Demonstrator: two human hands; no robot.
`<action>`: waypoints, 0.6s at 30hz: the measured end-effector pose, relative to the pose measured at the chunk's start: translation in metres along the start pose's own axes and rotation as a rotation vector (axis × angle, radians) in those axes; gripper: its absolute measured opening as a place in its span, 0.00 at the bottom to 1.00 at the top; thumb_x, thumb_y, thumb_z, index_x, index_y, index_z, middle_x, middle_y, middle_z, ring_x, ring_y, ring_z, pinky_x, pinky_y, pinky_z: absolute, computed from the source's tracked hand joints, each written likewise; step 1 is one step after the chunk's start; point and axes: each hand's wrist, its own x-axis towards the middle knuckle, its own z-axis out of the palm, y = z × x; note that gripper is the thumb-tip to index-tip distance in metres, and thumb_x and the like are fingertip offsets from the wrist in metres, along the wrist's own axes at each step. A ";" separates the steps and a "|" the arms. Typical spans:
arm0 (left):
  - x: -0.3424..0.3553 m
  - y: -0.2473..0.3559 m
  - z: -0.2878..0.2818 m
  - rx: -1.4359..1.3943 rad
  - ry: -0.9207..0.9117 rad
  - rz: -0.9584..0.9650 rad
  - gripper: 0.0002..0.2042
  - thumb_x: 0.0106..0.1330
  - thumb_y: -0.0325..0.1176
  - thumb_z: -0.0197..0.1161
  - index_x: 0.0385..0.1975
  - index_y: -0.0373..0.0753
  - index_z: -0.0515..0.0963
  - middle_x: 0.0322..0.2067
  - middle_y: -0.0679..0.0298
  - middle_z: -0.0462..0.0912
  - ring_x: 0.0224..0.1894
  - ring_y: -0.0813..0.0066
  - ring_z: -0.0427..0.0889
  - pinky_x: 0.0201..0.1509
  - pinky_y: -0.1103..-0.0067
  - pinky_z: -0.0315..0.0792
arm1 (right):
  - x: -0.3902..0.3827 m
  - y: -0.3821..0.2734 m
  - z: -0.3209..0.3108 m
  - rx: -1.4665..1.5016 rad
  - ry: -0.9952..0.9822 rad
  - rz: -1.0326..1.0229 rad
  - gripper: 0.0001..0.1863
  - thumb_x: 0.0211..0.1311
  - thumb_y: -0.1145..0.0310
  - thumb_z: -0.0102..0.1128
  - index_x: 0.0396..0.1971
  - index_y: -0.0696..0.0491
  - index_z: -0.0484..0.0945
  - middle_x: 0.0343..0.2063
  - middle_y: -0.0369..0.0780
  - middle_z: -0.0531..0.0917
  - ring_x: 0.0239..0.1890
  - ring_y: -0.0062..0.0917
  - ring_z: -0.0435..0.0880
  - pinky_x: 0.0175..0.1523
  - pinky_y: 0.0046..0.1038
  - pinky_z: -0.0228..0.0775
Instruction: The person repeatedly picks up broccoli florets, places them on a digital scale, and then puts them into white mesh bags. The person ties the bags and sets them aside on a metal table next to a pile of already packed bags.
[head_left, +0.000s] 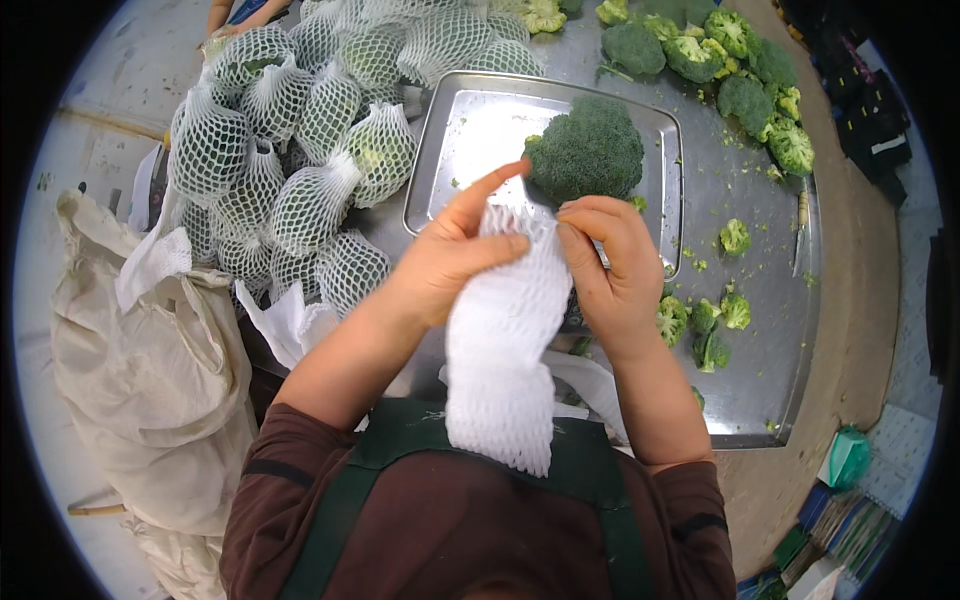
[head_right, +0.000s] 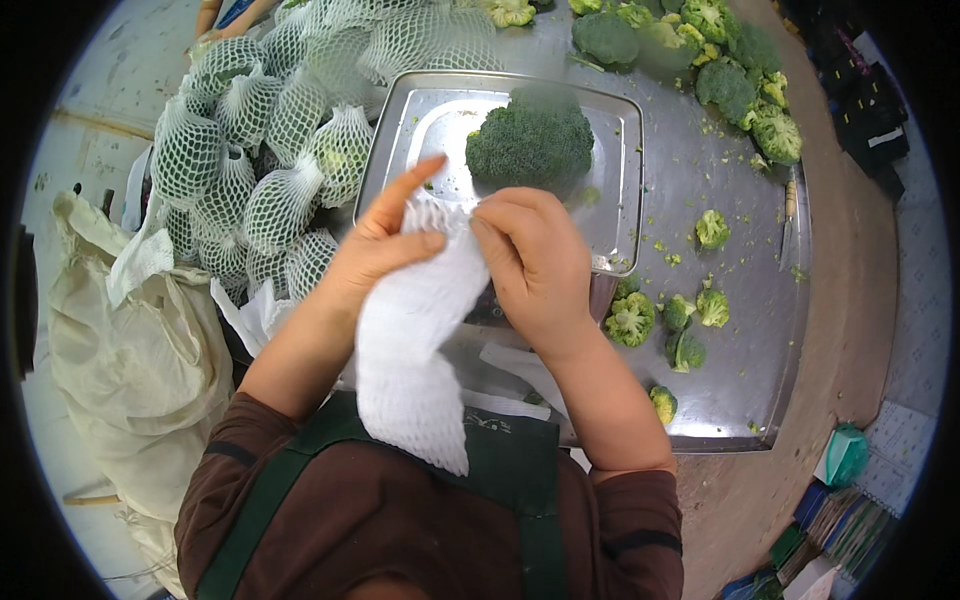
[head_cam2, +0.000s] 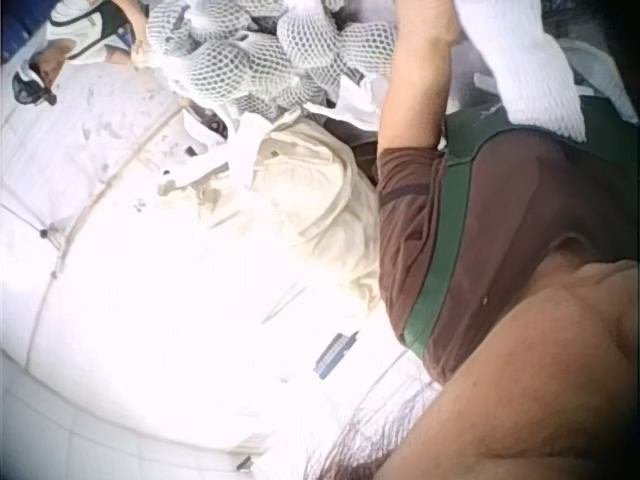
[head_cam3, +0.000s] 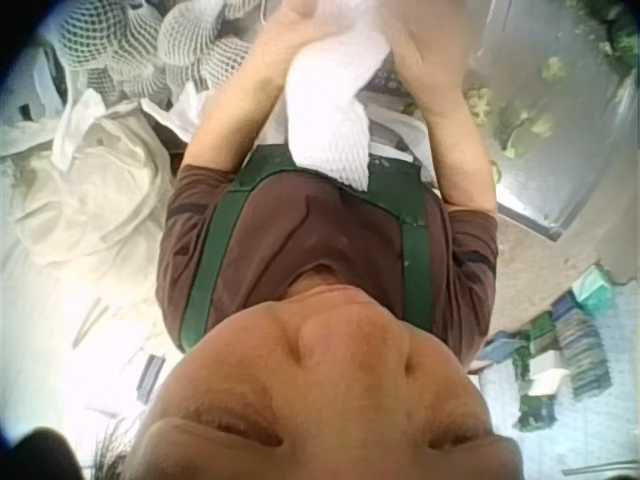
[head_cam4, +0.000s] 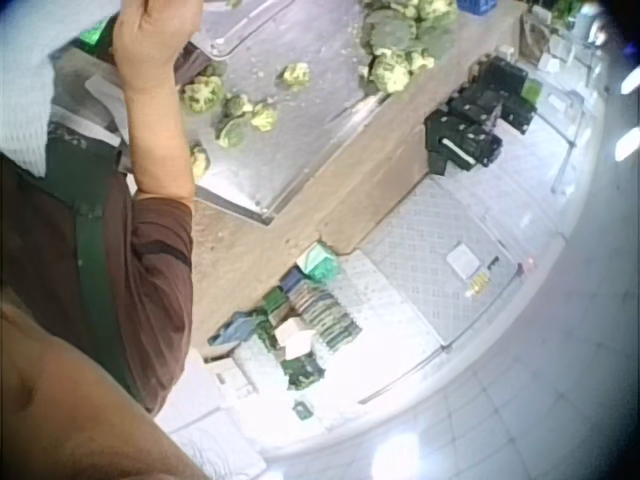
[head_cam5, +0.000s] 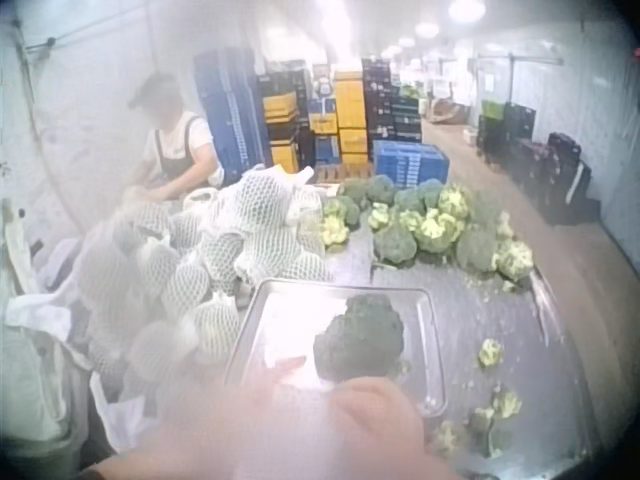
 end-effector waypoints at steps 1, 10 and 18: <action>0.001 -0.011 -0.003 0.005 0.018 -0.059 0.29 0.60 0.21 0.59 0.63 0.40 0.62 0.42 0.63 0.79 0.41 0.77 0.79 0.47 0.79 0.75 | -0.005 0.001 0.000 0.041 0.017 0.068 0.06 0.56 0.76 0.60 0.34 0.57 0.76 0.33 0.42 0.80 0.32 0.31 0.78 0.38 0.25 0.71; 0.009 -0.017 0.005 -0.129 0.115 0.122 0.10 0.68 0.37 0.56 0.36 0.37 0.76 0.27 0.63 0.80 0.27 0.76 0.79 0.33 0.78 0.75 | -0.006 -0.019 -0.031 0.918 -0.214 0.776 0.17 0.61 0.75 0.57 0.49 0.59 0.68 0.34 0.34 0.78 0.36 0.16 0.76 0.43 0.19 0.68; -0.036 -0.029 -0.009 0.335 -0.629 -0.440 0.19 0.58 0.31 0.66 0.48 0.29 0.75 0.44 0.61 0.81 0.45 0.74 0.79 0.54 0.76 0.70 | -0.037 -0.009 -0.064 1.209 -0.192 0.821 0.18 0.57 0.75 0.60 0.48 0.58 0.71 0.45 0.40 0.78 0.46 0.25 0.79 0.54 0.26 0.69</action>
